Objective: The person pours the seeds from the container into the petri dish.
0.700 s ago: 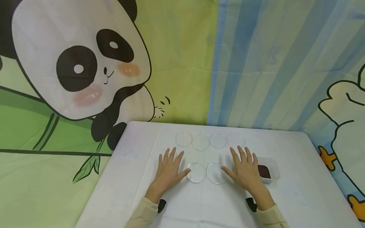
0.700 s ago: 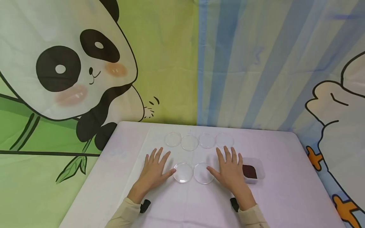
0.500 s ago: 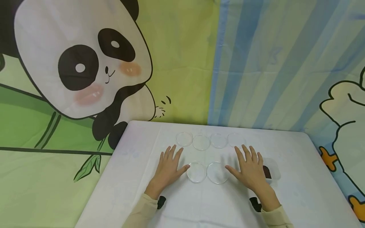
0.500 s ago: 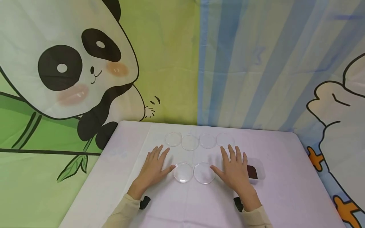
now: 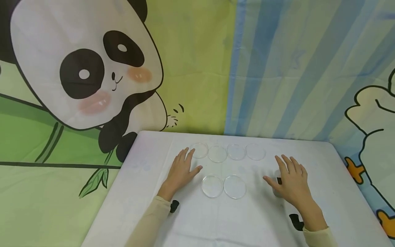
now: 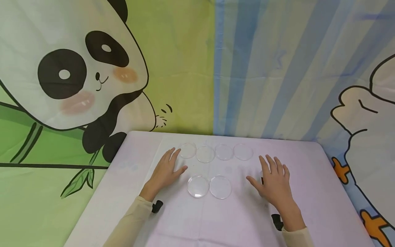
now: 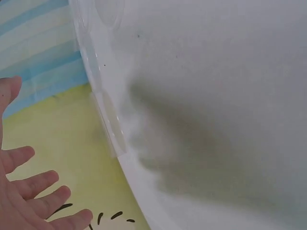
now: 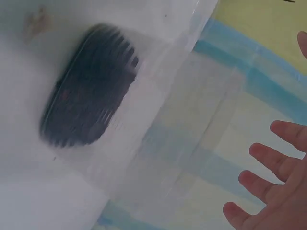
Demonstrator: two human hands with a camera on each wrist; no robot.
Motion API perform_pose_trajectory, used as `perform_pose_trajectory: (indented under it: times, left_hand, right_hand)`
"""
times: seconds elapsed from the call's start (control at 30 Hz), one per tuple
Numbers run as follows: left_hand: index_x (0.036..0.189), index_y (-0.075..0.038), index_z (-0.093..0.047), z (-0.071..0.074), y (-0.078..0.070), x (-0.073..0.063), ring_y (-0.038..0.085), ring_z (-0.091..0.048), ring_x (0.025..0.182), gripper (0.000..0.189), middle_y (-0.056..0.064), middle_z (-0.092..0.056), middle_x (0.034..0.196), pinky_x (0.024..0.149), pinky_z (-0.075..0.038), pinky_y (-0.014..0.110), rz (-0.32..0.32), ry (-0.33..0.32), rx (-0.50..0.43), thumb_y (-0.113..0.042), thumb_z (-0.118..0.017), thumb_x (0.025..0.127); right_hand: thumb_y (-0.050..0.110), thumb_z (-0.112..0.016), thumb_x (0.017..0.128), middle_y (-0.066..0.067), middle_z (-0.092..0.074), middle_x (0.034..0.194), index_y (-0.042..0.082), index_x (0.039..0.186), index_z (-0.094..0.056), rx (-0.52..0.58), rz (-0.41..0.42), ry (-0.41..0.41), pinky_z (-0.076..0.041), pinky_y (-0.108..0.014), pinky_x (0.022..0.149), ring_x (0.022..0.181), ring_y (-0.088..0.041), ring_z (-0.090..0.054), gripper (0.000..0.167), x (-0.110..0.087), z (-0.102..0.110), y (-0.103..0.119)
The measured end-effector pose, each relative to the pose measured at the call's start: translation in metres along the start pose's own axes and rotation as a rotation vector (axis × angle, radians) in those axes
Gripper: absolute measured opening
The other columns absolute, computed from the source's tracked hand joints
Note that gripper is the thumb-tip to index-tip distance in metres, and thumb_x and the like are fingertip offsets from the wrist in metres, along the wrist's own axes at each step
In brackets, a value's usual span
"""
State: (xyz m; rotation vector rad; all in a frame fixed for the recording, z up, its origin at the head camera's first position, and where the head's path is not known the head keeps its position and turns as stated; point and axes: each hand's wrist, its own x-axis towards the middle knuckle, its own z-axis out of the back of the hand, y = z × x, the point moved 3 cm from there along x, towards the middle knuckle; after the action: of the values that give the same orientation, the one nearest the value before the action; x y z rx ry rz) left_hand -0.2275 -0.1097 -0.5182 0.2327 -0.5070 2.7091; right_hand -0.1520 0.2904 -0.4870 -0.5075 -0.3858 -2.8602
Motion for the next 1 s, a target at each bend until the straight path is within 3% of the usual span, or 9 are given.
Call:
perform_pose_trajectory:
  times: [0.27,0.53,0.8,1.0]
  left_hand:
    - [0.155,-0.007,-0.032,-0.011,0.014,0.03,0.037,-0.033,0.142,0.084,0.022,-0.034,0.154,0.113,-0.033,0.051,0.044,0.03,-0.044,-0.056,-0.061,0.094]
    - [0.155,-0.003,-0.029,-0.021,0.027,0.053,0.036,-0.03,0.144,0.086,0.022,-0.033,0.155,0.116,-0.028,0.046,0.114,0.114,-0.145,-0.054,-0.064,0.094]
    - [0.155,-0.002,-0.027,-0.036,0.043,0.063,0.035,-0.029,0.144,0.095,0.021,-0.032,0.156,0.117,-0.027,0.044,0.168,0.177,-0.156,-0.057,-0.067,0.09]
    - [0.155,0.002,-0.025,-0.043,0.047,0.067,0.036,-0.028,0.144,0.101,0.023,-0.032,0.155,0.118,-0.025,0.044,0.174,0.233,-0.137,-0.063,-0.065,0.088]
  right_hand:
    - [0.05,-0.079,0.082,-0.033,-0.036,0.146,-0.003,0.151,-0.036,0.093,-0.026,0.011,-0.025,-0.077,0.096,0.131,-0.058,-0.03,0.097,-0.013,0.002,-0.033]
    - [0.038,-0.086,0.078,-0.037,-0.026,0.151,0.001,0.157,-0.023,0.359,-0.13,0.146,-0.023,-0.082,0.092,0.133,-0.062,-0.022,0.107,-0.028,-0.002,-0.06]
    - [0.036,-0.088,0.077,-0.036,-0.022,0.153,0.006,0.161,-0.008,0.5,-0.216,0.27,-0.032,-0.078,0.091,0.134,-0.059,-0.026,0.119,-0.037,-0.014,-0.074]
    - [0.036,-0.085,0.081,-0.031,-0.019,0.158,0.024,0.162,0.004,0.569,-0.274,0.369,-0.027,-0.082,0.09,0.135,-0.063,-0.021,0.121,-0.042,-0.019,-0.083]
